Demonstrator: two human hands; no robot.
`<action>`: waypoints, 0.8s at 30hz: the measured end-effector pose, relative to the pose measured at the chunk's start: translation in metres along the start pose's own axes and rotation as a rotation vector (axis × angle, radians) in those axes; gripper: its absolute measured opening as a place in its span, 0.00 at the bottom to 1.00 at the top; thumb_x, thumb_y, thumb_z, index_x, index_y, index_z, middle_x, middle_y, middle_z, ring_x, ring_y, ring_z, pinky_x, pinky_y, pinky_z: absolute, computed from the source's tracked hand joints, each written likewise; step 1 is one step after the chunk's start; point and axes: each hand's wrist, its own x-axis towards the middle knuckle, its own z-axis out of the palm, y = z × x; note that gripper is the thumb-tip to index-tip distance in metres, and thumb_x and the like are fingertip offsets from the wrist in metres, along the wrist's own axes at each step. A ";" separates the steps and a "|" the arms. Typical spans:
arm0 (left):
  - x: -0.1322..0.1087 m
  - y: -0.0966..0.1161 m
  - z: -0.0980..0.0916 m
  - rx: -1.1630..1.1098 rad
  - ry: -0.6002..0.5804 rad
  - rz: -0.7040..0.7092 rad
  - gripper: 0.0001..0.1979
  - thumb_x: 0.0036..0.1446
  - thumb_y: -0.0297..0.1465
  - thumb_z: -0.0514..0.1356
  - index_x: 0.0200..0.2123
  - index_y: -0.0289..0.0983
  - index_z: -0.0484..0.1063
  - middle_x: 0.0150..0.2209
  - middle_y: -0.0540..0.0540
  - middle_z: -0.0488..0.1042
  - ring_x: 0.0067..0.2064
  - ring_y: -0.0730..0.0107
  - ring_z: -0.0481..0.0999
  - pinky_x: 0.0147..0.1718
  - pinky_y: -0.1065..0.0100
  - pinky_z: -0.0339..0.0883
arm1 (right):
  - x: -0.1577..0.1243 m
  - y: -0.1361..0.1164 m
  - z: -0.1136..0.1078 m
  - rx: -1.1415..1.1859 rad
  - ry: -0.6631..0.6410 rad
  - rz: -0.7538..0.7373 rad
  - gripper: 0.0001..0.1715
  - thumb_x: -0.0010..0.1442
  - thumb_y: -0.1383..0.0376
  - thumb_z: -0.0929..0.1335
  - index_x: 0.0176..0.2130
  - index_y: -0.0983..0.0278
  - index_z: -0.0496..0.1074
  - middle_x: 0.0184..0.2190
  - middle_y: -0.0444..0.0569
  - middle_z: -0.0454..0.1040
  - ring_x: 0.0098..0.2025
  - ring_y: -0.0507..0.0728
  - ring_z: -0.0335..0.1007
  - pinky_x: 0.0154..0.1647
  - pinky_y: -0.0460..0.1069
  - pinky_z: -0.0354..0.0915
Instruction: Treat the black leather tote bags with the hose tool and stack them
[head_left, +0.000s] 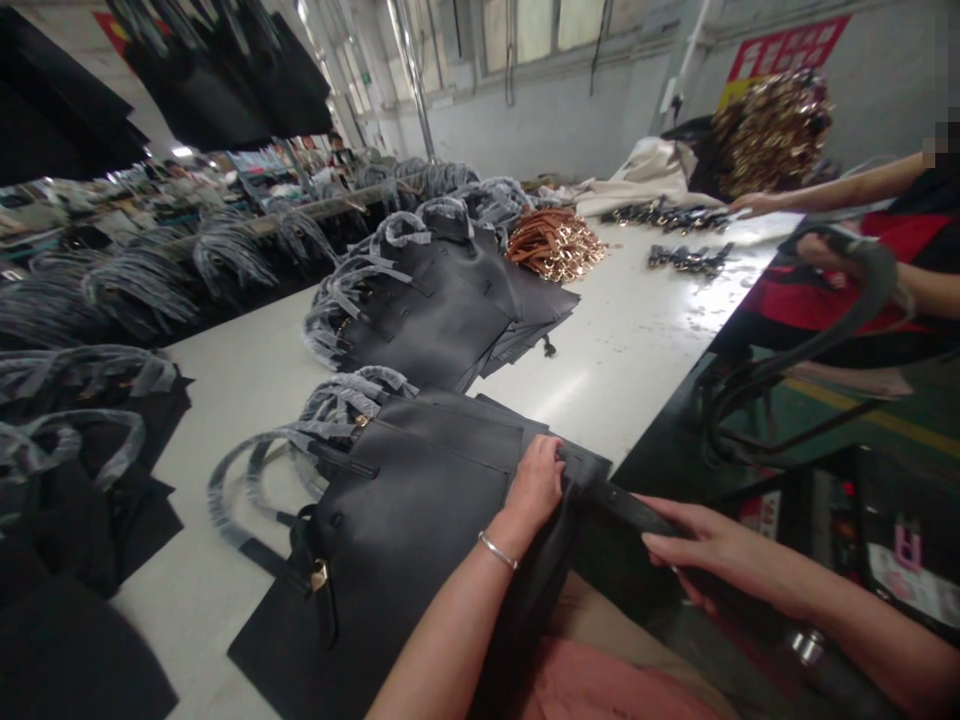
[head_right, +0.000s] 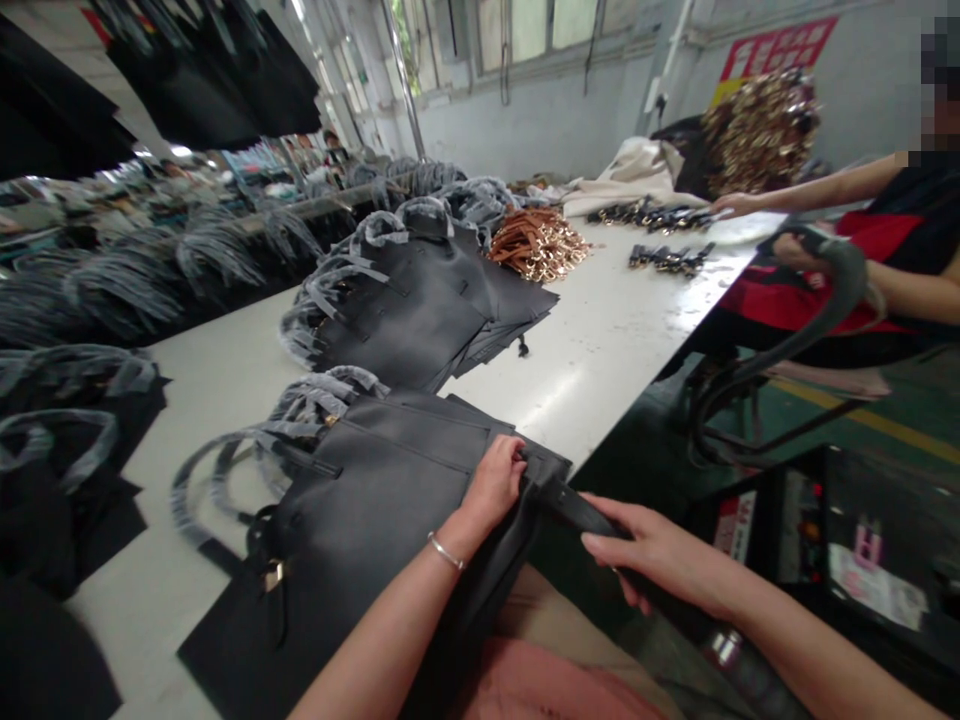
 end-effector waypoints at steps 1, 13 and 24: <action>0.000 0.000 0.000 -0.001 0.000 0.001 0.13 0.58 0.18 0.55 0.44 0.38 0.64 0.43 0.45 0.67 0.45 0.66 0.69 0.49 0.63 0.66 | 0.003 -0.002 0.001 -0.009 0.028 -0.021 0.40 0.59 0.54 0.70 0.66 0.59 0.58 0.28 0.42 0.71 0.18 0.49 0.68 0.15 0.42 0.65; 0.000 -0.001 0.001 0.046 0.006 0.022 0.13 0.59 0.18 0.54 0.44 0.38 0.64 0.43 0.45 0.67 0.45 0.66 0.69 0.48 0.63 0.66 | 0.005 0.000 0.000 -0.044 0.045 -0.092 0.40 0.59 0.53 0.70 0.65 0.62 0.59 0.27 0.42 0.72 0.18 0.49 0.68 0.16 0.42 0.64; 0.018 0.009 -0.007 0.412 -0.252 0.245 0.07 0.64 0.23 0.53 0.38 0.38 0.69 0.41 0.44 0.71 0.45 0.62 0.68 0.43 0.65 0.68 | 0.009 -0.003 -0.027 0.060 0.258 -0.151 0.40 0.58 0.52 0.71 0.64 0.60 0.60 0.29 0.43 0.73 0.19 0.51 0.68 0.15 0.44 0.67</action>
